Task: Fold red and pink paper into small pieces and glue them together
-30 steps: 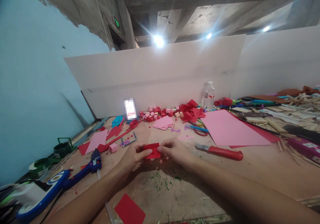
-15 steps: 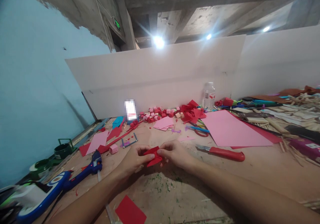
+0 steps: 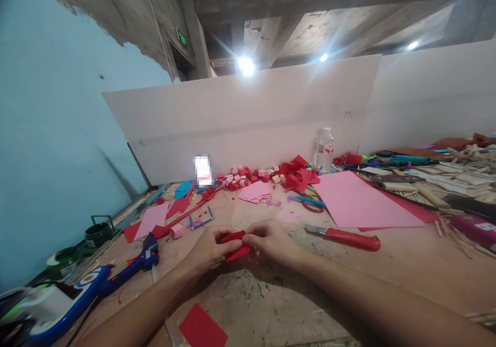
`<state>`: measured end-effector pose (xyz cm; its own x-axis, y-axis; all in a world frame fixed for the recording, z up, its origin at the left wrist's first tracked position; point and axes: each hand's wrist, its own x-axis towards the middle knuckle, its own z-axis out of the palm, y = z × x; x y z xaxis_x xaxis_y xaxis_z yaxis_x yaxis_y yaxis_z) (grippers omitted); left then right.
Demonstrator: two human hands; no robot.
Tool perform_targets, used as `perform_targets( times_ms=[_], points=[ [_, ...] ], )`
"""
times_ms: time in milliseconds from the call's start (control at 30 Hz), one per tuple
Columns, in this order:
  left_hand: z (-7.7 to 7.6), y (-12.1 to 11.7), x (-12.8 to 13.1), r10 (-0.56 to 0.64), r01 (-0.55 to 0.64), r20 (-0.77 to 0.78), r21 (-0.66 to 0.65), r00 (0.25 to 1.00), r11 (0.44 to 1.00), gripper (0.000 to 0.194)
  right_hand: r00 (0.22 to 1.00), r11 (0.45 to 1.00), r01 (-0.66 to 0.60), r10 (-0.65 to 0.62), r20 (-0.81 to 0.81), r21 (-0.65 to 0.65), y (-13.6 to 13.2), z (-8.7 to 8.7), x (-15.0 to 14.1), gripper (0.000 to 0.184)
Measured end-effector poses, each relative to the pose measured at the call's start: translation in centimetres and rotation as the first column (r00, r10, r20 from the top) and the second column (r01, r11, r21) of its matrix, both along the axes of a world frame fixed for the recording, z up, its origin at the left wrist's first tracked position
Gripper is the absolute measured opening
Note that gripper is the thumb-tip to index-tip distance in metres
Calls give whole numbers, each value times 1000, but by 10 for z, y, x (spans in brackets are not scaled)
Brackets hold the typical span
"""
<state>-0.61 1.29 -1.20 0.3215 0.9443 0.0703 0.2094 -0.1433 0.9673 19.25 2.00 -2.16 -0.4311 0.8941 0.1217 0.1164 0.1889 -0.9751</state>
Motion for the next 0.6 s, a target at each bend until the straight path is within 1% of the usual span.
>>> perform_targets(
  times_ms=[167,267,333,467,600],
  points=[
    [-1,1,-2,-32,32,5,3,999,999,30,999,999,30,-31,-31,-35,4,-1,2,28],
    [-2,2,-3,-37,37,21,-7,999,999,29,1000,1000,27,-27,-16,-13,6,-3,3,27],
    [-2,2,-3,-28,28,0,15,1000,999,27,1000,1000,22,-22,4,4,6,-4,3,27],
    [0,2,-2,-18,26,-76,98,997,995,25,1000,1000,-8,8,17,13,4,-3,3,27],
    [0,3,-2,-5,17,-100,117,995,993,25,999,999,-33,32,33,39,2,0,6,24]
  ],
)
